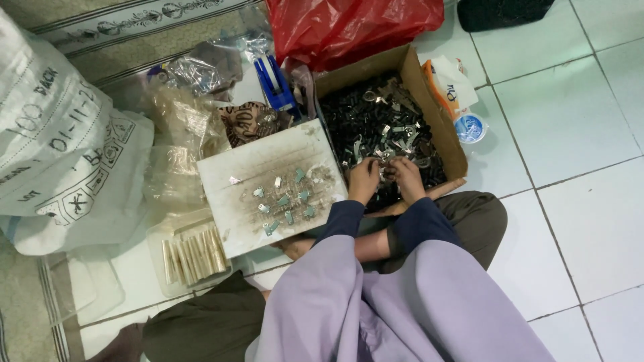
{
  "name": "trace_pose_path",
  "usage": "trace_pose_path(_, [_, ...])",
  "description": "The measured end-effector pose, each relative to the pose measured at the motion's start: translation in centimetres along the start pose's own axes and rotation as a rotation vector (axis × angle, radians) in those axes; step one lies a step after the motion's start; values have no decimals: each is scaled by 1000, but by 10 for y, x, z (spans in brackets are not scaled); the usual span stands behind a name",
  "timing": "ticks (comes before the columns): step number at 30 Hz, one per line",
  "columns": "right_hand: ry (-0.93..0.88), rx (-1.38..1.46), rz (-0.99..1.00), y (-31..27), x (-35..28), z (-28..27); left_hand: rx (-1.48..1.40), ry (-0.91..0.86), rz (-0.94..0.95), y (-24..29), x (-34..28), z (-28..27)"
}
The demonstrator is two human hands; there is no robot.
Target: Sorting and arranging small metal clips from a box onto a white board for inspection or assembly
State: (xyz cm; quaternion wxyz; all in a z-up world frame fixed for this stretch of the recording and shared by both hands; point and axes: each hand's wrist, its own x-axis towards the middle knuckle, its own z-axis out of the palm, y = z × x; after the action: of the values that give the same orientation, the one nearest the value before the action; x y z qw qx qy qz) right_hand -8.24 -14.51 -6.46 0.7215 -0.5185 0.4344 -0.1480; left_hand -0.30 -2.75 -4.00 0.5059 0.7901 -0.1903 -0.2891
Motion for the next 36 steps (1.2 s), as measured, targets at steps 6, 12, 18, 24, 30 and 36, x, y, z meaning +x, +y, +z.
trace_pose_path(6, [-53,62,-65,24,19,-15,-52,115,82,13,-6,-6])
trace_pose_path(12, [18,-197,-308,29,19,-21,-162,-47,-24,-30,14,15])
trace_pose_path(18, [75,-541,-437,-1,-22,0,-191,-48,-23,-32,19,19])
trace_pose_path(24, [-12,-363,-456,15,-4,-7,-221,-95,-139,-5,6,-4])
trace_pose_path(30, [-120,-62,-246,14,3,-12,-156,-98,-126,-50,27,19])
trace_pose_path(36, [-124,22,-187,16,6,-11,-208,-74,-161,-17,12,2])
